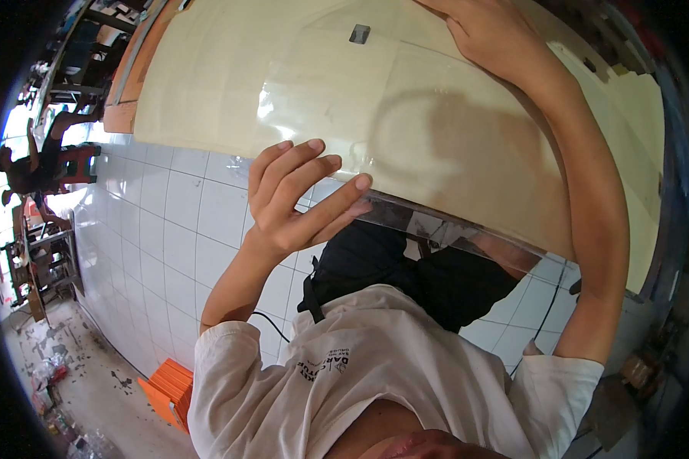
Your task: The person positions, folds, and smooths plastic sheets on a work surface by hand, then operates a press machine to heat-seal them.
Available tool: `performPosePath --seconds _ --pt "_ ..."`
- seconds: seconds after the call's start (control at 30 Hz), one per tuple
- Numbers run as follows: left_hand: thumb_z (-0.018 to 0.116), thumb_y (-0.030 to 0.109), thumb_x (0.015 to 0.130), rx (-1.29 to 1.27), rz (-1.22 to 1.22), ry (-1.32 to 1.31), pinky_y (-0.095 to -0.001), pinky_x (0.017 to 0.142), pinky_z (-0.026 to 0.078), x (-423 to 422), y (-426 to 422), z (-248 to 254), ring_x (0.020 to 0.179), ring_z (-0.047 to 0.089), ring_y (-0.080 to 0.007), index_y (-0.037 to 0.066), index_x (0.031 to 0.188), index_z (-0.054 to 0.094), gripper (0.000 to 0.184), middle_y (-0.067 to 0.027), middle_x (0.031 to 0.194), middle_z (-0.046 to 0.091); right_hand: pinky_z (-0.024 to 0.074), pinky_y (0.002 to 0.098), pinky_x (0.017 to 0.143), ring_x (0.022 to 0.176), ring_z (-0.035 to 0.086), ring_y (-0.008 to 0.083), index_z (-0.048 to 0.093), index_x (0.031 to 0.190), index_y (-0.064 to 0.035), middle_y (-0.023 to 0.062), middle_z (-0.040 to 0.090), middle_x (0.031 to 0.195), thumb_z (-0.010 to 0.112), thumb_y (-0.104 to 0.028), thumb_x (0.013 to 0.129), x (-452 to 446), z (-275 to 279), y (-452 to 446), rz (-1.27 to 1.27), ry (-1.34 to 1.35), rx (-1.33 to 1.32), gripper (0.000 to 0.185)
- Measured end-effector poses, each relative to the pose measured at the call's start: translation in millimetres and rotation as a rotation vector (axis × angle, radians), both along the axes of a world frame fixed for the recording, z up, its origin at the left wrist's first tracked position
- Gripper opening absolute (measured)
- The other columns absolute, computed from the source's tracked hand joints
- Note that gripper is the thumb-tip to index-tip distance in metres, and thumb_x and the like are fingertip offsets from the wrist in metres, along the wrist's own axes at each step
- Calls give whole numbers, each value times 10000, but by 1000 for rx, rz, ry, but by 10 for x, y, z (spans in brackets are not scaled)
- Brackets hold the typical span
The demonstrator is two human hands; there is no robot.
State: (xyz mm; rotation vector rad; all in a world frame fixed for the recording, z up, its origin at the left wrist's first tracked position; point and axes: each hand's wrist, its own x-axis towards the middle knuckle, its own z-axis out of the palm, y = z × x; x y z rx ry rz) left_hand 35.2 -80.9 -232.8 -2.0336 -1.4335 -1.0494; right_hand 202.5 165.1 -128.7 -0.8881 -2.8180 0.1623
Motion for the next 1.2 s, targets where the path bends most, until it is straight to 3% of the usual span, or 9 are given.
performPosePath --seconds 0.33,0.37,0.4,0.47,0.8,1.1,1.17,1.2 --pt "852 356 751 -13 0 6 -421 865 506 23 -20 74 988 665 -241 253 1003 805 276 -19 956 701 494 476 938 1075 613 441 626 1392 -228 247 571 1156 429 -44 960 31 103 -75 10 13 -12 510" --pt "859 386 745 -47 -7 13 -451 885 509 16 -39 69 1019 663 -265 246 1034 798 328 -33 989 686 491 456 977 1159 617 402 600 1412 -136 232 583 1293 420 -71 983 20 -38 76 -6 -109 29 470" --pt "865 417 739 -82 -12 20 -482 904 512 16 -43 72 1051 661 -288 239 1066 790 380 -46 1023 672 491 456 977 1159 617 402 600 1412 -136 232 583 1293 420 -71 983 36 -134 112 -8 -109 40 470" --pt "863 415 740 -74 -13 21 -481 907 511 14 -45 79 1050 663 -289 238 1067 790 379 -49 1025 673 537 458 823 960 642 363 601 1419 -333 140 573 1133 474 -54 971 51 -267 142 51 52 159 543" --pt "844 396 766 -82 -8 13 -471 917 507 28 -46 98 1041 671 -289 221 1052 794 339 -60 1023 675 532 453 821 956 630 342 604 1417 -328 134 562 1101 464 -44 973 36 -259 130 23 34 141 545" --pt "830 385 768 -86 -2 0 -456 915 503 33 -71 130 1028 668 -274 221 1027 804 309 -49 1012 687 538 469 819 1009 639 342 598 1423 -298 127 569 1168 501 -39 928 31 -335 168 23 66 198 567" --pt "813 387 782 -76 2 -12 -440 916 497 34 -65 127 1014 663 -259 227 1018 812 286 -38 997 696 454 523 1024 1196 598 365 576 1450 -263 161 559 1317 437 -58 951 14 -269 113 -44 -5 78 557" --pt "811 390 784 -79 0 -17 -442 915 498 33 -67 127 1015 663 -261 226 1022 813 289 -40 1000 695 454 523 1024 1196 598 365 576 1450 -263 161 559 1317 437 -58 951 14 -271 113 -45 -4 79 557"
